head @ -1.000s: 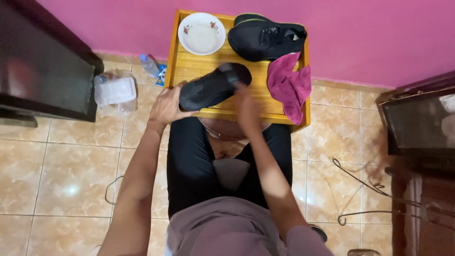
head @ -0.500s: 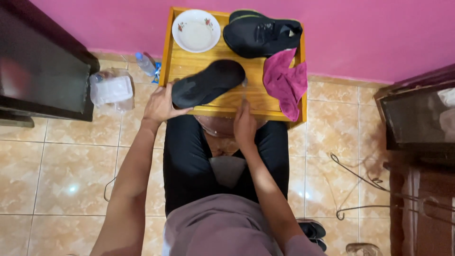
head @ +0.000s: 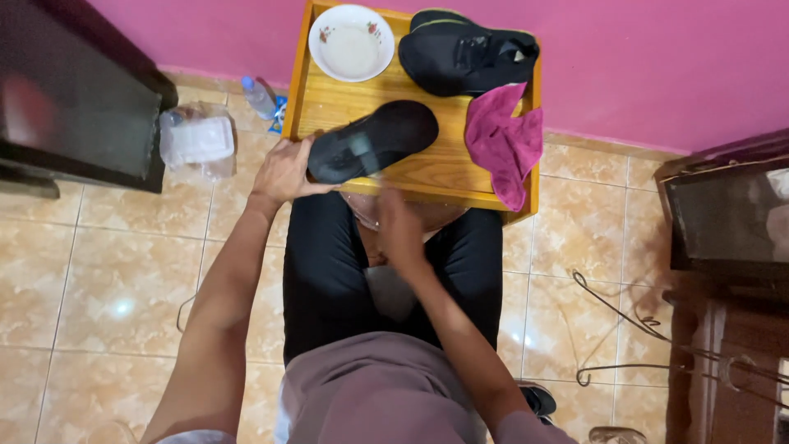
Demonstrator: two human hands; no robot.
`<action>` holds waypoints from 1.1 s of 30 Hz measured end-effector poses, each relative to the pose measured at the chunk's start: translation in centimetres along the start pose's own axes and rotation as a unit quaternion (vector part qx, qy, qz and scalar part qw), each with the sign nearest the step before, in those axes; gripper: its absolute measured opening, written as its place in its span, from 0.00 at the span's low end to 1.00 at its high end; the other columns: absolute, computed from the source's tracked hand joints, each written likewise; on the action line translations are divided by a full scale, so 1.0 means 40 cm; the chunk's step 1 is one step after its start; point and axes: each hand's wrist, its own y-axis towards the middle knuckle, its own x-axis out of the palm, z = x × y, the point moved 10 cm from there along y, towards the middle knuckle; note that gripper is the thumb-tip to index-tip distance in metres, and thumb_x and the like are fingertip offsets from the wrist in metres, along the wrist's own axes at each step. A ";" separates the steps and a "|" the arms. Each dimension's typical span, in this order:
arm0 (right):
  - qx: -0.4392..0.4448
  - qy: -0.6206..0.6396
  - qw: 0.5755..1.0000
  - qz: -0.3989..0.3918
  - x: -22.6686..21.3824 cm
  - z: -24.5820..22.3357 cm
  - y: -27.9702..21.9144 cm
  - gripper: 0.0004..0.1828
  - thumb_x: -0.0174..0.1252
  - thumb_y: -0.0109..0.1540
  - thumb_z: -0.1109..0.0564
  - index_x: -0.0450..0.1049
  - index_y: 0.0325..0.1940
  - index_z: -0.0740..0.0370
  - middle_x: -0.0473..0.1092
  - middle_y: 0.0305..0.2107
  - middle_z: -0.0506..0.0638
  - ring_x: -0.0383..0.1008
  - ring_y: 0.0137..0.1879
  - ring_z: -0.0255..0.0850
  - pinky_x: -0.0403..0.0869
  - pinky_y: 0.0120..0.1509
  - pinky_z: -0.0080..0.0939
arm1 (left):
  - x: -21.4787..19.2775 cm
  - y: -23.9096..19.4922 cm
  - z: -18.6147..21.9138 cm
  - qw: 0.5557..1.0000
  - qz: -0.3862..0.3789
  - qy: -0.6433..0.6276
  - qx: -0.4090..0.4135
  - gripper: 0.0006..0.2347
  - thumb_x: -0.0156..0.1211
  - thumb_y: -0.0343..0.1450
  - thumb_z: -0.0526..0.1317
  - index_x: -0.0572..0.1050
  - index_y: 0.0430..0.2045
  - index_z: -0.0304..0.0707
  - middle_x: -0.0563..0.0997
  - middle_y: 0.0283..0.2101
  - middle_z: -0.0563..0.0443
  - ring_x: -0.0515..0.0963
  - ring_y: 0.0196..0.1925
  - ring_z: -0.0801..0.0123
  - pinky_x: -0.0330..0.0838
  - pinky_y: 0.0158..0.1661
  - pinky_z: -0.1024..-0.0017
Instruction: The person cleans a black shoe by first wiping it with a pink cloth and then scrubbing the sole with a toothbrush. The shoe is held on a small wooden table during the process.
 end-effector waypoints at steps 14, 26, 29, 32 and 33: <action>-0.127 -0.094 0.973 0.167 0.050 0.046 0.030 0.18 0.52 0.70 0.54 0.71 0.65 0.53 0.78 0.48 0.55 0.80 0.48 0.50 0.79 0.51 0.49 | -0.027 0.013 -0.002 0.997 -0.003 -0.060 -0.044 0.41 0.67 0.57 0.70 0.69 0.58 0.40 0.83 0.44 0.47 0.83 0.44 0.58 0.74 0.49 0.65; -0.112 -0.041 0.983 0.140 0.018 -0.019 0.040 0.20 0.50 0.70 0.51 0.72 0.66 0.51 0.77 0.48 0.59 0.78 0.52 0.57 0.77 0.55 0.56 | -0.004 -0.016 -0.020 0.996 -0.001 -0.049 -0.071 0.42 0.69 0.55 0.68 0.68 0.60 0.45 0.82 0.42 0.53 0.83 0.45 0.65 0.73 0.51 0.69; -0.121 -0.048 0.989 0.066 0.065 -0.083 0.003 0.24 0.45 0.72 0.51 0.64 0.73 0.42 0.75 0.55 0.53 0.79 0.54 0.50 0.78 0.55 0.52 | 0.004 -0.012 -0.032 0.996 -0.001 -0.063 -0.068 0.43 0.71 0.54 0.66 0.68 0.61 0.45 0.82 0.43 0.52 0.83 0.46 0.64 0.73 0.53 0.68; -0.120 -0.037 0.991 0.048 0.076 -0.041 0.016 0.22 0.47 0.73 0.52 0.65 0.73 0.47 0.74 0.55 0.57 0.79 0.54 0.52 0.77 0.58 0.51 | -0.027 -0.006 -0.016 0.998 0.033 -0.035 -0.050 0.41 0.68 0.55 0.69 0.71 0.58 0.45 0.81 0.43 0.52 0.80 0.48 0.64 0.67 0.56 0.64; -0.107 0.000 0.990 0.093 0.047 -0.002 0.039 0.20 0.51 0.72 0.56 0.71 0.69 0.57 0.75 0.53 0.65 0.77 0.56 0.58 0.75 0.62 0.57 | -0.049 0.000 -0.006 0.997 0.065 0.002 -0.038 0.40 0.65 0.57 0.73 0.74 0.56 0.45 0.81 0.43 0.54 0.78 0.50 0.65 0.62 0.58 0.61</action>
